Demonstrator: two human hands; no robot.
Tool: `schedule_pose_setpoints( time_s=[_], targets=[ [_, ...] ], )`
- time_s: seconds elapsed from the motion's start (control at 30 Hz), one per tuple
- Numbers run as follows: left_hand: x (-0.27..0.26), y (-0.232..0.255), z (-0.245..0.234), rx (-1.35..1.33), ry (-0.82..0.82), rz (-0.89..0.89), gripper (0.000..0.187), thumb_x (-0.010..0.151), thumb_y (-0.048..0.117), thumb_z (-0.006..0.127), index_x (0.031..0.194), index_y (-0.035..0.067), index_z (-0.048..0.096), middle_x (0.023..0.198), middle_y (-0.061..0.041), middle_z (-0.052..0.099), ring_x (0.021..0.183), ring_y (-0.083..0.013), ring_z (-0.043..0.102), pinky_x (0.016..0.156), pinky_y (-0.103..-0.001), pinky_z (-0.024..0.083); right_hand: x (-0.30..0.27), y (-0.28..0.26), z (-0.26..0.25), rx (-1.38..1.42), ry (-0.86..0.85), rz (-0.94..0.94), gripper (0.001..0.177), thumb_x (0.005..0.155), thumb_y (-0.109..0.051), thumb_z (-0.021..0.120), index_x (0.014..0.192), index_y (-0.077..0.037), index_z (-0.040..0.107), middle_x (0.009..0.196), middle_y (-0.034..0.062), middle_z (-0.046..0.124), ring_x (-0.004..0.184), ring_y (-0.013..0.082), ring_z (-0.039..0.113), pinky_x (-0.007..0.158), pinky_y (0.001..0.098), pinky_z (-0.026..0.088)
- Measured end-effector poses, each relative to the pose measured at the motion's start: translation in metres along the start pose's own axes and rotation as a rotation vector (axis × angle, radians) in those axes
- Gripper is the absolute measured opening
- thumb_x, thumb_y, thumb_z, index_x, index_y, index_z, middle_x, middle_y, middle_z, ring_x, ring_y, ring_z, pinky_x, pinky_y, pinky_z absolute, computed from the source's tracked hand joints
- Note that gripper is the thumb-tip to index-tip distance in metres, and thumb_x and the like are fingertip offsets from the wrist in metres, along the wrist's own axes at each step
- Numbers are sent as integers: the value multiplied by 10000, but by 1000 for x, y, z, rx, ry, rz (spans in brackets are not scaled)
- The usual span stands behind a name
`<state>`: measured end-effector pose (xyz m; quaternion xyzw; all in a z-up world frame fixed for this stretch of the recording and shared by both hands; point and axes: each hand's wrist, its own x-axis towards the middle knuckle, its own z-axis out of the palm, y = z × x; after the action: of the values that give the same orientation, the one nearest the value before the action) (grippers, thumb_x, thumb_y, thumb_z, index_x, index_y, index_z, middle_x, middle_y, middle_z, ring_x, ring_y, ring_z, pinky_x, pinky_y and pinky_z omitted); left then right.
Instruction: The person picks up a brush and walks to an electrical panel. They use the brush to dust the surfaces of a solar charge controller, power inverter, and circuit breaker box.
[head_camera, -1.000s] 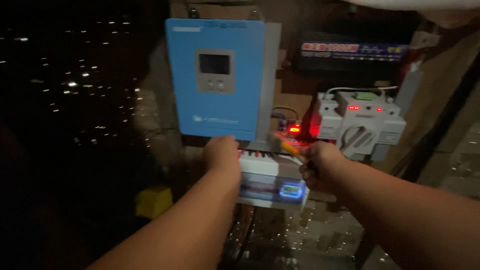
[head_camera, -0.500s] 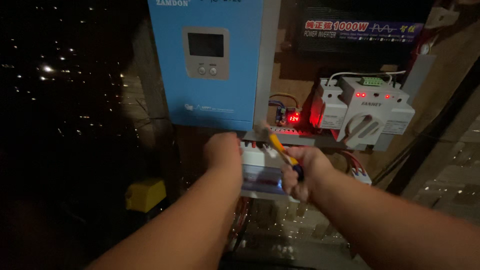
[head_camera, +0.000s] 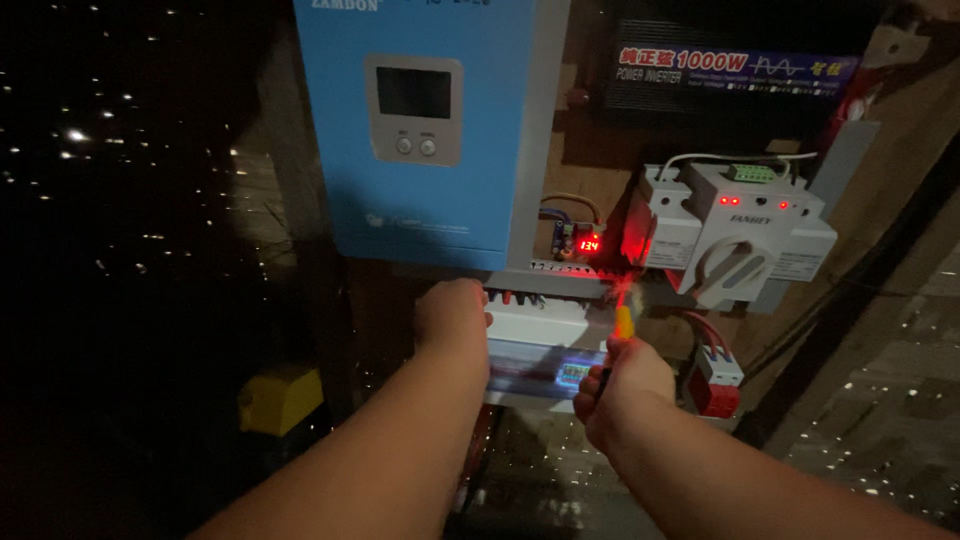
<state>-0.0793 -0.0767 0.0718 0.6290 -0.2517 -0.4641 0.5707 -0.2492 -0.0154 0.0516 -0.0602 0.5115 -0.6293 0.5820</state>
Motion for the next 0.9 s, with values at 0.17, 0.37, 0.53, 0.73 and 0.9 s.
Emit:
schedule_pose_setpoints(
  time_s=[0.17, 0.37, 0.53, 0.73, 0.9],
  targets=[
    [-1, -12, -4, -111, -27, 147, 115, 783, 74, 616, 781, 0, 704, 692, -85, 672, 588, -231, 658, 563, -388, 479, -4, 18, 23, -279, -145, 87, 133, 955, -246, 547, 906, -161, 457, 654, 41, 420, 480, 160, 369, 425, 304, 300],
    [0, -9, -15, 7, -27, 80, 144, 838, 144, 594, 831, 33, 685, 710, -106, 660, 590, -223, 584, 560, -383, 426, 6, 14, 18, -622, -219, -207, 282, 908, -205, 565, 1183, -267, 556, 631, 46, 445, 446, 192, 369, 407, 367, 276],
    [10, -23, -13, -82, -58, 178, 139, 809, 112, 596, 837, 23, 697, 727, -75, 671, 570, -201, 641, 512, -346, 460, 35, 6, 20, -719, -166, -366, 450, 898, -184, 618, 1342, -258, 607, 680, 53, 476, 497, 193, 420, 438, 380, 347],
    [25, -29, -6, -136, -101, 210, 231, 886, 225, 619, 848, 7, 683, 755, -81, 658, 588, -203, 628, 505, -324, 474, 51, -12, 16, -1241, -164, -528, 361, 920, -253, 615, 1271, -183, 663, 756, 107, 635, 541, 244, 578, 512, 414, 472],
    [47, -39, 5, -65, -79, 160, 298, 881, 303, 648, 852, 7, 670, 753, -86, 675, 630, -216, 688, 547, -335, 498, 64, -15, 15, -871, -198, -373, 335, 879, -176, 644, 1211, -212, 620, 746, 50, 545, 583, 196, 491, 503, 420, 429]
  ],
)
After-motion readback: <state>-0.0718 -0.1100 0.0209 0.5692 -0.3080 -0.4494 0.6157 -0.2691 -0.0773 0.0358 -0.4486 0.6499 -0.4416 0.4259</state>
